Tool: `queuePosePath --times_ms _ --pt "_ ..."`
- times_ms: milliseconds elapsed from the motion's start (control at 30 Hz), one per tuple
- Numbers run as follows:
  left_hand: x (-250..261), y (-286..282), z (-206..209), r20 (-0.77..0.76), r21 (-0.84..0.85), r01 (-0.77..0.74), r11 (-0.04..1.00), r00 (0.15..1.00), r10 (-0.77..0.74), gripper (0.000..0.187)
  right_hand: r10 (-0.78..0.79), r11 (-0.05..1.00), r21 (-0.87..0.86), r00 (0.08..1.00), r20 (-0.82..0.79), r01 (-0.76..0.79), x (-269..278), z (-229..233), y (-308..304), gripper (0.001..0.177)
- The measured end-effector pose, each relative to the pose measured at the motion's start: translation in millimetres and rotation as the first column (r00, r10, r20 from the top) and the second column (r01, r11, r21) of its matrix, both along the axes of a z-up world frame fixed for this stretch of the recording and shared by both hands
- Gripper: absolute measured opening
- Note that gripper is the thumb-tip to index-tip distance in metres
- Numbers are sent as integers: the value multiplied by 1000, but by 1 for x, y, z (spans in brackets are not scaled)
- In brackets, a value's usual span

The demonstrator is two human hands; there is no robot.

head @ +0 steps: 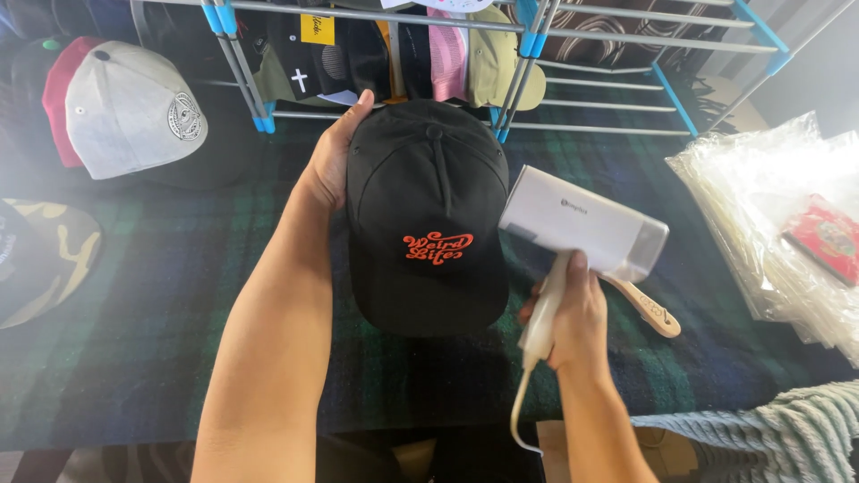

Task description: Cleaning and shaping a baseball cap using a hair dryer and a brush on a wooden head form.

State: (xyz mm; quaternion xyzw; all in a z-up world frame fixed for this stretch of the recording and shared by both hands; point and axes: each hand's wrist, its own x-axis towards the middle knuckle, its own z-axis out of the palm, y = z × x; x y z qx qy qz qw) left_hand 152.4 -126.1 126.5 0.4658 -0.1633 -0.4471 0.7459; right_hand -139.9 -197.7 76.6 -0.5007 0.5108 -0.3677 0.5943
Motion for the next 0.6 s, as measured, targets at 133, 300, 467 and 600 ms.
queuePosePath --times_ms 133,300,467,600 --pt "8 -3 -8 42 2 -10 1000 999 10 49 203 960 215 975 -96 -178 0 -9 -67 71" --pt "3 -4 -1 -21 -3 30 1000 999 -30 58 260 948 216 961 -99 -234 4 17 -91 48" --pt "-5 2 8 -26 24 22 999 999 -21 61 237 966 -26 922 -308 -257 -18 76 -52 44" --pt "-9 3 9 89 26 -155 987 984 153 61 228 938 -156 890 -394 -309 -42 95 -34 45"
